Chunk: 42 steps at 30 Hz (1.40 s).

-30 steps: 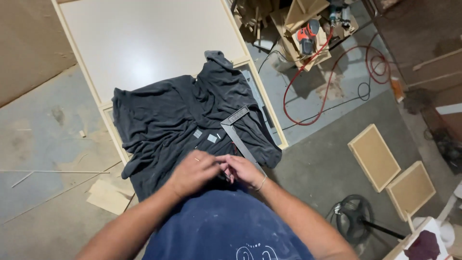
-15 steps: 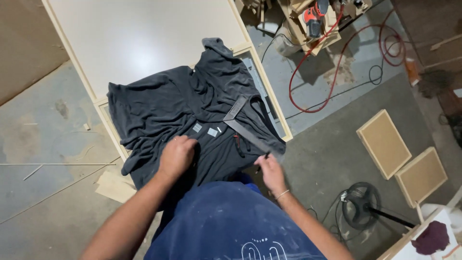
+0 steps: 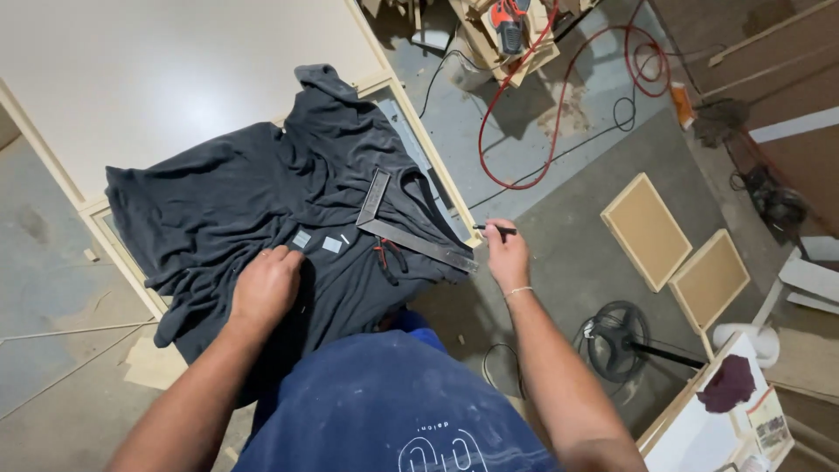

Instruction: Measuring, marking, and cutting wooden frame components to secure joints using a square, pencil, and hand tools.

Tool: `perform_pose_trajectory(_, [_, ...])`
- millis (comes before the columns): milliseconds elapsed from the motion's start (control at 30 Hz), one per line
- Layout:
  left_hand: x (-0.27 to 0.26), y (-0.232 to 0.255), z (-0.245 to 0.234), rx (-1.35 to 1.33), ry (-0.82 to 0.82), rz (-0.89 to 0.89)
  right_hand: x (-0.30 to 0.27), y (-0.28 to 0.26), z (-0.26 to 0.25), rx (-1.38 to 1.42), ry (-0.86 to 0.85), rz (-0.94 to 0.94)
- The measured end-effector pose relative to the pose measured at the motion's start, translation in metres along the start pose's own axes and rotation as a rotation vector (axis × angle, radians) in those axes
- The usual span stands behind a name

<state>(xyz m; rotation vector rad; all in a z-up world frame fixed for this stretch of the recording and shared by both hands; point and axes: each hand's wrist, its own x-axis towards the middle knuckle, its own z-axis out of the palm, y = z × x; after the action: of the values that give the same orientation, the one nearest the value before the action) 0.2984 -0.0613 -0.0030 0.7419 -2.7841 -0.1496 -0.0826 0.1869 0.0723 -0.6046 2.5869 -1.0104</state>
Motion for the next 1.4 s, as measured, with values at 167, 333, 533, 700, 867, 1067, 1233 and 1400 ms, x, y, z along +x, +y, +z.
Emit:
perform_pose_trajectory(167, [0.003,-0.004,-0.007,0.076,0.001,0.086,0.005,-0.002,0.011,-0.087,-0.019,-0.052])
perform_pose_trajectory(333, [0.001,-0.007,0.005,0.119,0.055,0.113,0.003,-0.015,0.008,-0.136,-0.083,-0.182])
perform_pose_trajectory(533, [0.002,0.001,-0.011,-0.004,0.035,-0.033,0.018,0.011,0.009,0.238,-0.042,-0.004])
perform_pose_trajectory(700, [-0.002,0.018,-0.038,-0.266,-0.051,-0.312,0.009,0.009,0.021,0.894,-0.234,0.244])
perform_pose_trajectory(867, [-0.006,0.027,-0.048,-0.392,-0.133,-0.461,-0.021,-0.024,0.044,1.125,-0.460,0.319])
perform_pose_trajectory(1067, [-0.020,0.028,-0.041,-0.897,-0.211,-0.903,-0.064,-0.064,0.096,1.126,-0.751,0.332])
perform_pose_trajectory(1233, [-0.031,0.041,-0.064,-1.806,-0.088,-1.234,-0.094,-0.085,0.134,1.075,-0.972,0.376])
perform_pose_trajectory(1400, [-0.040,0.053,-0.075,-1.940,-0.046,-1.246,-0.107,-0.101,0.151,1.054,-1.050,0.381])
